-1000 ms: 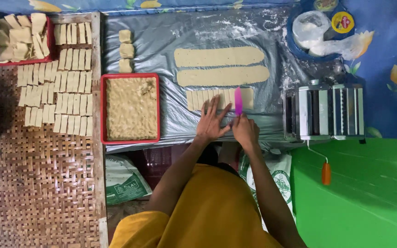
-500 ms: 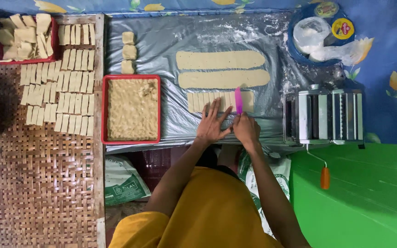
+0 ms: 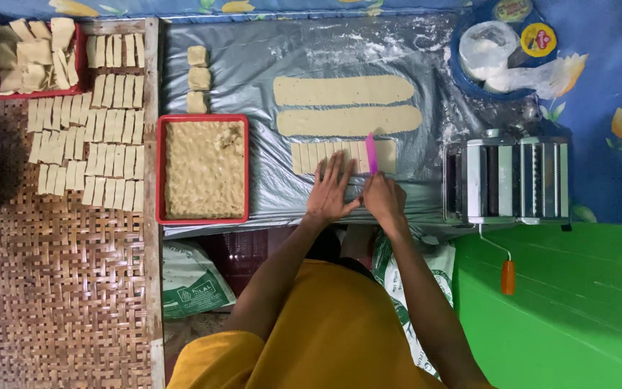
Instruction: Cutting dough into strips and placing filling on them to prepare snacks.
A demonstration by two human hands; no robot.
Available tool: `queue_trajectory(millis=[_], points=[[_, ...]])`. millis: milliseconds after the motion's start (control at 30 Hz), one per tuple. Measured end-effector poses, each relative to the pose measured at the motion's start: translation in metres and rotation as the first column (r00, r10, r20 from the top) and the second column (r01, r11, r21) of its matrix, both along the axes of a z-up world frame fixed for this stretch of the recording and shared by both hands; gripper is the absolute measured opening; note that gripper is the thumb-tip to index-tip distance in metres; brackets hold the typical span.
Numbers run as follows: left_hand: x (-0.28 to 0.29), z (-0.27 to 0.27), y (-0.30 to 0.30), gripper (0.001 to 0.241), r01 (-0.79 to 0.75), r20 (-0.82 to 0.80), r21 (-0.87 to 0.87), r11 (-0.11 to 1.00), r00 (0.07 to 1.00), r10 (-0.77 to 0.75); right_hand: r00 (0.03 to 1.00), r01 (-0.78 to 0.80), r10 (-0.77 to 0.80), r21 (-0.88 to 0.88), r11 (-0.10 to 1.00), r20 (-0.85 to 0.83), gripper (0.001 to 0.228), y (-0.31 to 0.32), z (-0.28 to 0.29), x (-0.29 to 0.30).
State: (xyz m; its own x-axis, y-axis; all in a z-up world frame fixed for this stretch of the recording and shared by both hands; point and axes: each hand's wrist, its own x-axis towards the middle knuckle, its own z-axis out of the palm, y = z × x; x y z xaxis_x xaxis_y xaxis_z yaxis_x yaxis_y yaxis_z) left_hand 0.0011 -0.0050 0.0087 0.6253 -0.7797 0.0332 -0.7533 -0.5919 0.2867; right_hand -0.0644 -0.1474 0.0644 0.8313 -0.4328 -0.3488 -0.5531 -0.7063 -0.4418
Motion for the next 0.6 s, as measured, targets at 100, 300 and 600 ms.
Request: queue_trajectory(millis=[100, 300, 600], points=[[0.000, 0.006, 0.000, 0.104, -0.007, -0.004, 0.017, 1.000, 1.000, 0.007, 0.997, 0.075, -0.074, 0.083, 0.994, -0.017, 0.053, -0.009, 0.001, 0.005], [-0.001, 0.005, -0.001, 0.109, -0.016, -0.021, 0.056, 0.998, 1.000, 0.017, 0.992, -0.007, -0.002, -0.070, 0.998, -0.127, 0.047, -0.007, -0.018, 0.008], [0.000, -0.007, -0.001, 0.112, -0.011, -0.021, -0.001, 1.000, 1.000, 0.011, 0.986, 0.094, -0.083, 0.072, 0.993, -0.144, 0.048, 0.006, 0.033, -0.004]])
